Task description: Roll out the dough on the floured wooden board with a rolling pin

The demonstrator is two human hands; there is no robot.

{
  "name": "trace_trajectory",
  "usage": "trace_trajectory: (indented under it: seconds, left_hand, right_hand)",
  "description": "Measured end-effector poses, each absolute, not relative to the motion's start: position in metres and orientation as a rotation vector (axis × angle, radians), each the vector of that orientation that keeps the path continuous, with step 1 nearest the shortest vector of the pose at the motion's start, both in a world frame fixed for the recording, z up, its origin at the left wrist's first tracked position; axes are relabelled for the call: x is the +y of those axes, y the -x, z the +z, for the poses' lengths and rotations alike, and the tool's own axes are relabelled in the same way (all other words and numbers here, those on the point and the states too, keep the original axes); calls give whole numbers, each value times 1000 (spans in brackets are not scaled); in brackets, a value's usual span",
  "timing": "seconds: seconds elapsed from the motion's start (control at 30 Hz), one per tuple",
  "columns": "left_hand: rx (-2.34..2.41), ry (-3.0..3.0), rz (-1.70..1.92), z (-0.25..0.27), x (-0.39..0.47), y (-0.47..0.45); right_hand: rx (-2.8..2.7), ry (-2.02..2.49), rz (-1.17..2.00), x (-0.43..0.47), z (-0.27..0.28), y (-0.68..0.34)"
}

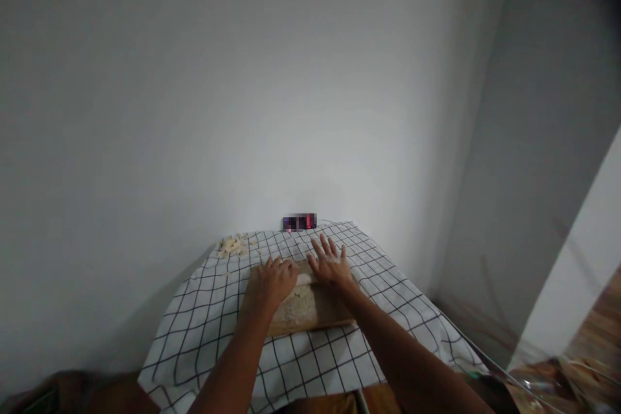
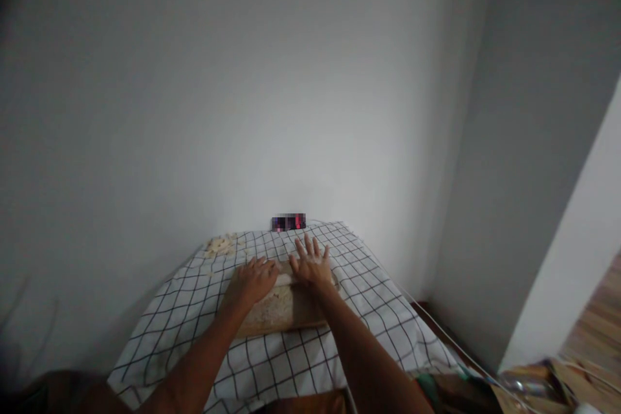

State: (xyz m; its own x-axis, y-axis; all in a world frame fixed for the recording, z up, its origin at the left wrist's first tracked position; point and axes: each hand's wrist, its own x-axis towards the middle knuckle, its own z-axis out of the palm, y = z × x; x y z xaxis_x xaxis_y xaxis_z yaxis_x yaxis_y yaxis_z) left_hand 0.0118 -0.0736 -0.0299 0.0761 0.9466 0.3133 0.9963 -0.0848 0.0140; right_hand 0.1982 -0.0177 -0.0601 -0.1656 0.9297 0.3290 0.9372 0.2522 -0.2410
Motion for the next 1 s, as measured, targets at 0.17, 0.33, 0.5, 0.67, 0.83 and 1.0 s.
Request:
trace_trajectory:
  seconds: [0.17, 0.33, 0.5, 0.67, 0.83, 1.0]
  left_hand:
    - [-1960, 2204, -409, -29, -93, -15]
    - [-1927, 2274, -404, -37, -120, -10]
    - [-1849, 2344, -358, -48, -149, -9]
    - [-1850, 2397, -253, -33, -159, -4]
    - [-1757, 2419, -343, -42, -155, 28]
    - [-1751, 2275, -525, -78, -142, 40]
  right_hand:
    - [-2188, 1687, -4, -50, -61, -205]
    - [-2218, 1682, 54, -83, -58, -211]
    - [-2176, 1632, 0, -107, -69, -216]
    - [-2140, 1627, 47, -109, -67, -222]
    - [-2129, 1585, 75, -103, -69, -208]
    - [-2163, 1587, 13, -101, -78, -183]
